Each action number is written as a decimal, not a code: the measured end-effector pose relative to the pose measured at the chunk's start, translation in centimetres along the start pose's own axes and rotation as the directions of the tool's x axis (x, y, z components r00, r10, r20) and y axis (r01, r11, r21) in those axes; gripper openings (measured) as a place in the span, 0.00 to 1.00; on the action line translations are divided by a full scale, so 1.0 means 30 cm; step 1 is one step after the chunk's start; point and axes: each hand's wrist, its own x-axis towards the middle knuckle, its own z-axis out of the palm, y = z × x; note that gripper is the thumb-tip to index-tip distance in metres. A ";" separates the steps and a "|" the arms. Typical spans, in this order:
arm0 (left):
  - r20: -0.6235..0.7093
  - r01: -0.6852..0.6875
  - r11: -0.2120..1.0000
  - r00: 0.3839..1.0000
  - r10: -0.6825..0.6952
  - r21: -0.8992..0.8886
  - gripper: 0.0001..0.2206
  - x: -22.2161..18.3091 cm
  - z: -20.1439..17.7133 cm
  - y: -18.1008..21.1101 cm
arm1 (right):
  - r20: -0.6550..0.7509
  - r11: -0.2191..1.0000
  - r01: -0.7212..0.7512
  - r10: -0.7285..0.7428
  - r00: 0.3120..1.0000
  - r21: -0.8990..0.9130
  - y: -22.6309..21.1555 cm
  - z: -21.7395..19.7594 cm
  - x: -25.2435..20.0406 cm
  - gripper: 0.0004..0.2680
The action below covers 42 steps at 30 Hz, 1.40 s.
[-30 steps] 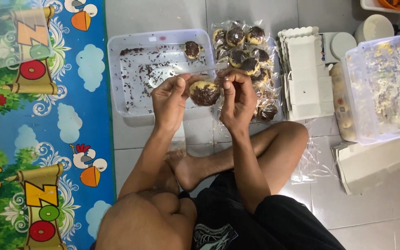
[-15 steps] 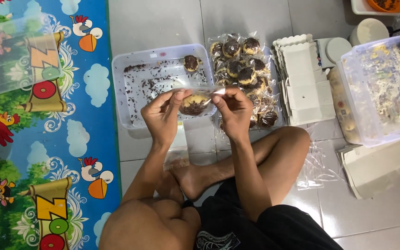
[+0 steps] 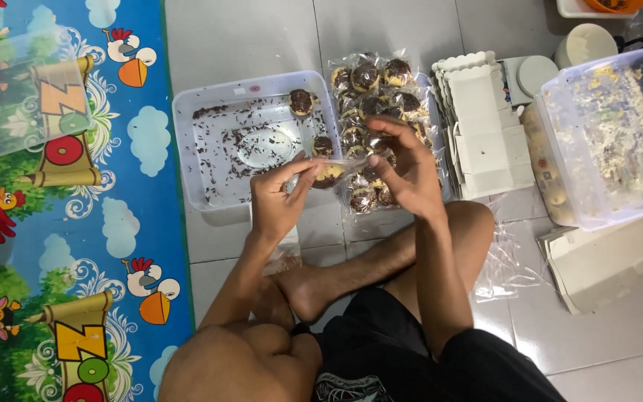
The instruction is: The person is individually wrapping chocolate-topped pastries in small plastic bags while sitting on the floor.
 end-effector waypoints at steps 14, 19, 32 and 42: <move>0.063 -0.030 0.997 0.998 0.026 0.071 0.04 0.013 -0.018 0.054 | 0.284 0.924 0.195 -0.100 0.954 -0.328 -0.062 0.096 0.062 0.04; 0.037 -0.053 0.997 0.998 0.051 0.062 0.05 0.002 -0.024 0.038 | 0.290 0.858 0.358 -0.260 0.921 -0.368 -0.007 0.105 0.022 0.03; 0.102 -0.185 0.979 0.979 0.176 0.089 0.07 -0.013 -0.007 0.012 | 0.189 0.926 0.198 -0.142 0.972 -0.322 -0.119 0.101 0.013 0.05; 0.384 -0.262 0.962 0.898 0.215 0.076 0.10 0.033 -0.064 -0.061 | 0.218 0.942 0.099 -0.028 0.976 -0.321 -0.172 0.105 0.009 0.06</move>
